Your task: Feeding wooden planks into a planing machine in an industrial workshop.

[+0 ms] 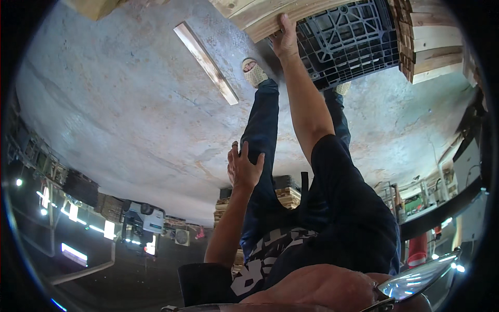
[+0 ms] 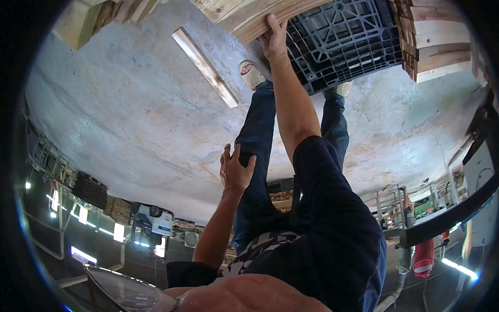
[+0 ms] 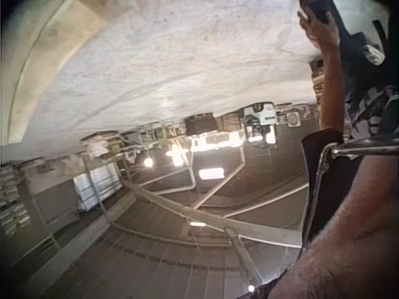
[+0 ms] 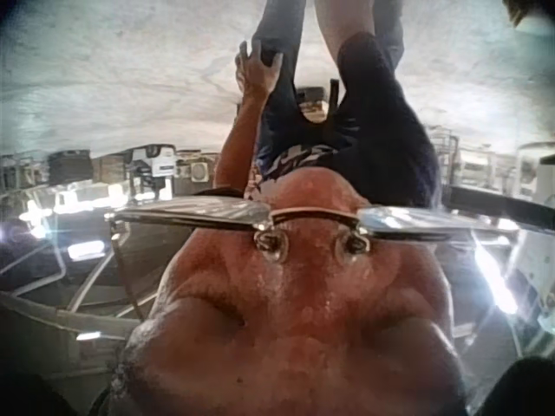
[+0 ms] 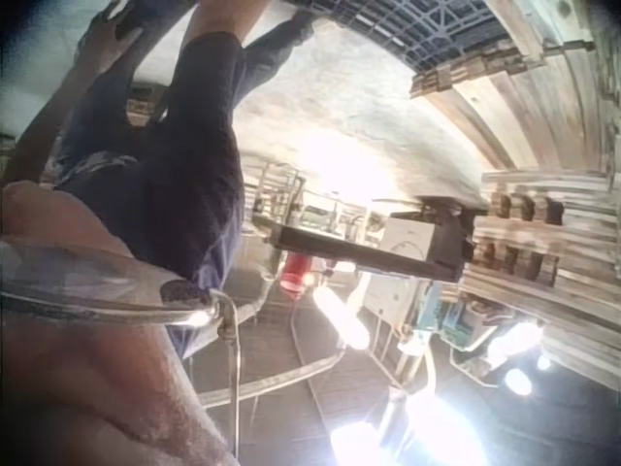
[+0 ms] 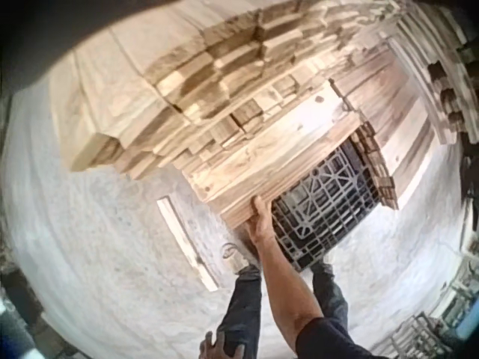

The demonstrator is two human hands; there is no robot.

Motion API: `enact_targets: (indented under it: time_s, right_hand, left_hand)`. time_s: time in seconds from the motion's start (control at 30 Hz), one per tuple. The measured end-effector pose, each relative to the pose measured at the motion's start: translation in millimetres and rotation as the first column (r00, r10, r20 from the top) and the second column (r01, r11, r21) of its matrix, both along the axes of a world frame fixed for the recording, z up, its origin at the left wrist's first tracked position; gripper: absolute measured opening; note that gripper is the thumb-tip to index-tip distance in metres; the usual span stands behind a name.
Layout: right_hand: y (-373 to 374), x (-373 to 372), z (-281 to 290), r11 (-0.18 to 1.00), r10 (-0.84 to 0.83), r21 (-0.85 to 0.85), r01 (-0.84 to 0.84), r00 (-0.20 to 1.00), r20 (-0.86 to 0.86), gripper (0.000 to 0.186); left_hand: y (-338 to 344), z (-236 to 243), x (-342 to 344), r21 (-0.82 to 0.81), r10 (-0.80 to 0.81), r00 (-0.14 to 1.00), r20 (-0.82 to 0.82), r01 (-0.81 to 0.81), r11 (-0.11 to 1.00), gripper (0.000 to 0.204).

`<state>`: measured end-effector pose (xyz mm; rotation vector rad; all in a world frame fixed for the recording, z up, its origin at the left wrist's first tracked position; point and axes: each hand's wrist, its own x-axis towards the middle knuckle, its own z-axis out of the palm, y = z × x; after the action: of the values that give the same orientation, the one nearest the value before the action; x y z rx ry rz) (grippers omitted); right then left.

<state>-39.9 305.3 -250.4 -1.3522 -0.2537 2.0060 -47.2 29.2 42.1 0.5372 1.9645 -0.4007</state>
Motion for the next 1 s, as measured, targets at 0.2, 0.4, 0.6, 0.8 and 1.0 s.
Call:
enact_targets:
  time_s: [0.2, 0.4, 0.6, 0.8, 1.0]
  right_hand:
    - [19.5, 2.9, -18.5, 0.999, -0.037, 0.026, 0.036, 0.999, 0.020, 0.080]
    - [11.8, 27.1, 25.6, 0.997, -0.041, 0.060, 0.039, 0.998, 0.038, 0.065]
    - [32.0, 73.1, 124.7, 0.994, -0.105, -0.018, 0.103, 0.988, -0.116, 0.049]
    - [68.7, 106.3, 204.1, 0.994, -0.079, -0.084, 0.063, 0.977, -0.200, 0.056]
    - [86.1, 155.9, 253.3, 0.994, -0.077, -0.091, 0.065, 0.988, -0.134, 0.057]
  left_hand:
    - [6.7, -1.9, -0.6, 0.004, 0.003, 1.000, 0.011, -0.003, 1.000, 0.067]
    - [20.7, 1.9, -0.9, 0.000, -0.002, 1.000, -0.001, 0.002, 1.000, 0.066]
    - [21.2, 7.0, 3.0, 0.072, 0.012, 1.000, 0.006, -0.012, 0.997, 0.063]
    - [29.5, 13.4, 25.7, 0.051, 0.005, 1.000, 0.001, -0.005, 0.999, 0.061]
    - [42.4, 23.5, 65.5, 0.041, 0.010, 0.999, -0.033, -0.009, 0.999, 0.063]
